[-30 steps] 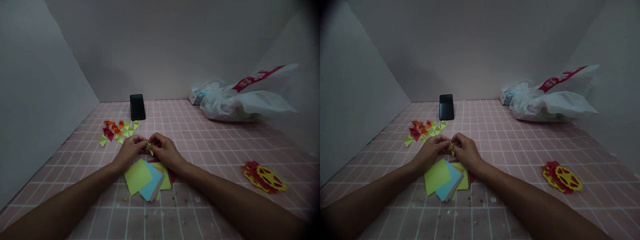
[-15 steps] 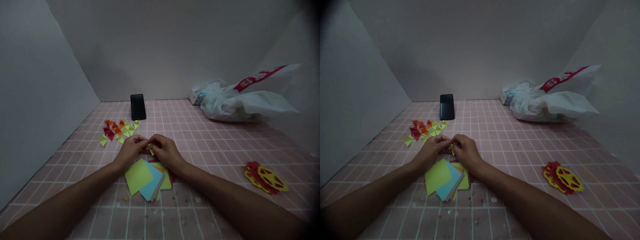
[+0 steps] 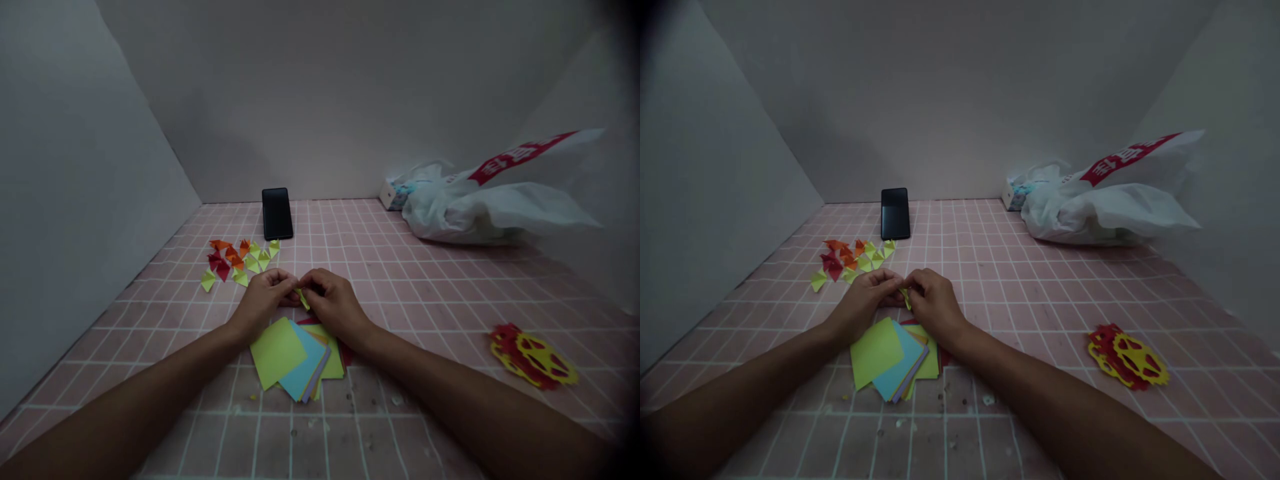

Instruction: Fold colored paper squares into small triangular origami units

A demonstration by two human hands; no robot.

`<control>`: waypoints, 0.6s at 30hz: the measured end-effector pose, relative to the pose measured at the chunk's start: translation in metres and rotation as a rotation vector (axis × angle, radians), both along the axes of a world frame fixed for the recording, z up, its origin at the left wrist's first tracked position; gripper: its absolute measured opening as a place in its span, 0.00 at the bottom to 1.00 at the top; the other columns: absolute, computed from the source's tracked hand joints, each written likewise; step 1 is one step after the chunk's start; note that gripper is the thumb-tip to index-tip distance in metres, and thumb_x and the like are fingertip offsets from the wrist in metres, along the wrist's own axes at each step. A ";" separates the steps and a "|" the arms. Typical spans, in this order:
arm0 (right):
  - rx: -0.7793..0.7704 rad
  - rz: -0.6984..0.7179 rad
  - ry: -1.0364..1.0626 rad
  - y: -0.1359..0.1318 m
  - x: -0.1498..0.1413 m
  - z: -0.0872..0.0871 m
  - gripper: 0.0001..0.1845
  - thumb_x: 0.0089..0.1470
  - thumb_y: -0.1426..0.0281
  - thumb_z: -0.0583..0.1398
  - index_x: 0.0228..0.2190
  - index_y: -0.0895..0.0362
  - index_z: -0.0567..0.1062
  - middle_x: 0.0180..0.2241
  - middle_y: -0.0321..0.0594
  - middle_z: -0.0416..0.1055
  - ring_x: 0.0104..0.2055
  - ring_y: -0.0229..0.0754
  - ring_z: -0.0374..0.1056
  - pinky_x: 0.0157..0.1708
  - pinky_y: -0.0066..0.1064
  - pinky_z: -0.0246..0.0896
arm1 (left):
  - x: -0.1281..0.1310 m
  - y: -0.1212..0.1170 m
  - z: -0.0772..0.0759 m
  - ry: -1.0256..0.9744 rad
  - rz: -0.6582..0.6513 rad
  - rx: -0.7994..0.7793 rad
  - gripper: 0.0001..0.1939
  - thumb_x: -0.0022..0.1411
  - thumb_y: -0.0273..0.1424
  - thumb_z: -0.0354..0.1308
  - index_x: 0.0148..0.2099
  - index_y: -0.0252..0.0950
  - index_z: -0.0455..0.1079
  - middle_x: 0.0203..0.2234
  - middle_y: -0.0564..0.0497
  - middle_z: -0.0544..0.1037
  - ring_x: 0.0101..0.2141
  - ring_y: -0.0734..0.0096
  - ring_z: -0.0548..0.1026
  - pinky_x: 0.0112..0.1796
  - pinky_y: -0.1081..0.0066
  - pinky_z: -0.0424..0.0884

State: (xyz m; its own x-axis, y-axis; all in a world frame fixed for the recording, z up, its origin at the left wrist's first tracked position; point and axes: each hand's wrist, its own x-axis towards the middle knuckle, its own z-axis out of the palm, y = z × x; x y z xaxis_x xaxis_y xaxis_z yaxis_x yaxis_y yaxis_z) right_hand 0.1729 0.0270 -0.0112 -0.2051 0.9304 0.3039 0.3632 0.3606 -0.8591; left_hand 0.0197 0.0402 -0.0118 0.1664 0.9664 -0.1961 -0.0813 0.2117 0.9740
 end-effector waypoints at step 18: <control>-0.152 -0.012 0.117 0.002 -0.001 -0.002 0.04 0.48 0.76 0.56 0.27 0.57 0.70 0.23 0.33 0.67 0.25 0.35 0.62 0.26 0.26 0.55 | 0.002 -0.002 0.002 0.042 0.036 0.033 0.10 0.50 0.33 0.64 0.30 0.33 0.68 0.22 0.55 0.73 0.24 0.76 0.74 0.32 0.70 0.74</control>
